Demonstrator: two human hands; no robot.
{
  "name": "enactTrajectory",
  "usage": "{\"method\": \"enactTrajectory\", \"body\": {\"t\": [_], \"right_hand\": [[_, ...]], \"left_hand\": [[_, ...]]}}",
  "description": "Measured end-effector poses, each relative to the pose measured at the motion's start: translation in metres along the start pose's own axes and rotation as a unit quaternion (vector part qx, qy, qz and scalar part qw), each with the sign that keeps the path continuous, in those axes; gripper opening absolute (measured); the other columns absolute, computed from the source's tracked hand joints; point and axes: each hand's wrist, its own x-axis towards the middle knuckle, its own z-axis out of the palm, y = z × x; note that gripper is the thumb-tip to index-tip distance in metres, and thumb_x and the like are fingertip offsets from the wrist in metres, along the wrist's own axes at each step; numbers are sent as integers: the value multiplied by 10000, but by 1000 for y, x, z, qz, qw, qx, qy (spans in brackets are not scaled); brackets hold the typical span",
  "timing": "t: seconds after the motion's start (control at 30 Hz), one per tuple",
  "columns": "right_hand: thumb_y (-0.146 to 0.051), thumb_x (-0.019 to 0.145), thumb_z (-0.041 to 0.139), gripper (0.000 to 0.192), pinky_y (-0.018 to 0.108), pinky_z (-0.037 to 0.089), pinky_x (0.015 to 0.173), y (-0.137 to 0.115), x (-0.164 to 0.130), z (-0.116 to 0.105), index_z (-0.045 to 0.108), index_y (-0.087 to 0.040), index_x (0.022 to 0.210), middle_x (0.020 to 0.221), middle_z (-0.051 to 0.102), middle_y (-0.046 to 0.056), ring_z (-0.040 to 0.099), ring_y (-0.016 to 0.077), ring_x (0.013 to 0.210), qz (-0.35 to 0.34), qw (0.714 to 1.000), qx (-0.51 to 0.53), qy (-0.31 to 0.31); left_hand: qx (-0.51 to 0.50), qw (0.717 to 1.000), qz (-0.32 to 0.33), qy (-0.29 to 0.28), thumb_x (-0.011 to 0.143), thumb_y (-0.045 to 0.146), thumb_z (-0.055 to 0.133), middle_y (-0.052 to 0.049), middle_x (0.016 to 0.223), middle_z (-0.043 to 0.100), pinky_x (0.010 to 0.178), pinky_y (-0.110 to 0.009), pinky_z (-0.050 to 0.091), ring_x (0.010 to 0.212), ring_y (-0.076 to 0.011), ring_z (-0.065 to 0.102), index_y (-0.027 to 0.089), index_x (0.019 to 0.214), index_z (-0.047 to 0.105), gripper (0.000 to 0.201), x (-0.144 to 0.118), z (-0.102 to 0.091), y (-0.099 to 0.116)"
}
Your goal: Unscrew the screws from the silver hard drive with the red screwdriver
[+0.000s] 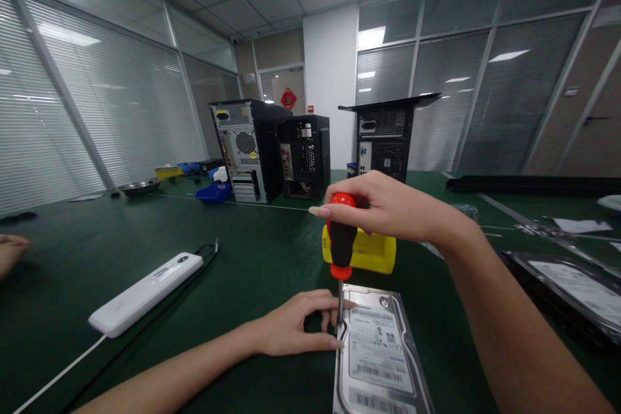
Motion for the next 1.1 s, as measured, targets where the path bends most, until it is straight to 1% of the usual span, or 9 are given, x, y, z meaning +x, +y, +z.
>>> {"method": "enactTrajectory", "body": {"t": [0.13, 0.27, 0.4, 0.5, 0.63, 0.7, 0.9, 1.0, 1.1], "right_hand": [[-447, 953, 390, 400, 263, 344, 594, 2, 1, 2, 612, -155, 792, 712, 590, 1, 529, 126, 637, -13, 1000, 1, 15], [-344, 988, 329, 374, 254, 385, 647, 3, 2, 2, 633, -150, 887, 791, 617, 9, 565, 134, 724, -32, 999, 40, 7], [-396, 973, 391, 368, 235, 410, 695, 2, 1, 0, 656, -142, 947, 839, 637, 11, 582, 126, 773, -67, 995, 67, 14], [-426, 944, 453, 364, 229, 403, 657, -1, 1, -1, 675, -138, 927, 801, 642, 7, 576, 114, 722, -86, 995, 44, 22], [-484, 934, 434, 449, 244, 348, 550, -5, 1, 0, 647, -145, 731, 624, 576, -13, 504, 95, 555, -67, 997, -25, 32], [-515, 942, 385, 496, 252, 327, 537, -5, 1, 0, 623, -152, 701, 606, 562, -12, 481, 95, 532, -51, 997, -51, 40], [-471, 969, 326, 417, 266, 350, 595, -2, -1, 1, 582, -180, 814, 728, 599, 5, 533, 132, 648, -6, 999, -24, 21], [-402, 972, 348, 325, 272, 373, 635, -3, -2, -1, 583, -183, 923, 832, 627, 19, 557, 151, 734, -10, 1000, 8, -3], [-407, 962, 385, 313, 277, 386, 660, -4, -3, -2, 594, -175, 962, 827, 630, 18, 563, 152, 739, -27, 999, 29, -9]], "left_hand": [[-1, 1000, 4, 4, 846, 351, 653, -53, 1006, 559, 803, -290, 458, 806, -147, 524, 224, 1352, 489, 547, 0, 1, -2], [-4, 1000, -3, 6, 845, 353, 651, -56, 1022, 562, 801, -288, 460, 810, -148, 527, 228, 1345, 498, 538, -1, 1, -2], [-8, 1000, -4, 6, 841, 332, 655, -58, 1023, 561, 801, -287, 459, 810, -147, 527, 224, 1349, 496, 543, -1, 1, 0], [-13, 1000, -6, 7, 832, 312, 663, -47, 976, 557, 790, -285, 460, 787, -143, 526, 228, 1345, 501, 544, 1, 0, 1], [-20, 1000, 0, 11, 827, 300, 669, -32, 949, 545, 786, -285, 459, 758, -132, 517, 248, 1342, 504, 543, 1, 0, 1], [-24, 1000, -1, 11, 829, 302, 668, -33, 956, 543, 781, -282, 460, 761, -132, 517, 251, 1341, 503, 540, 1, 0, 1], [-19, 1000, -10, 4, 840, 327, 655, -43, 979, 553, 803, -293, 453, 783, -141, 519, 234, 1342, 502, 533, 0, 0, 1], [-36, 999, -19, 6, 835, 343, 660, -37, 970, 546, 810, -298, 451, 790, -144, 522, 242, 1333, 513, 529, 0, 1, 0], [-53, 998, -26, 6, 826, 372, 665, -37, 979, 547, 811, -303, 442, 796, -147, 524, 248, 1324, 523, 532, 1, 0, -2]]}}
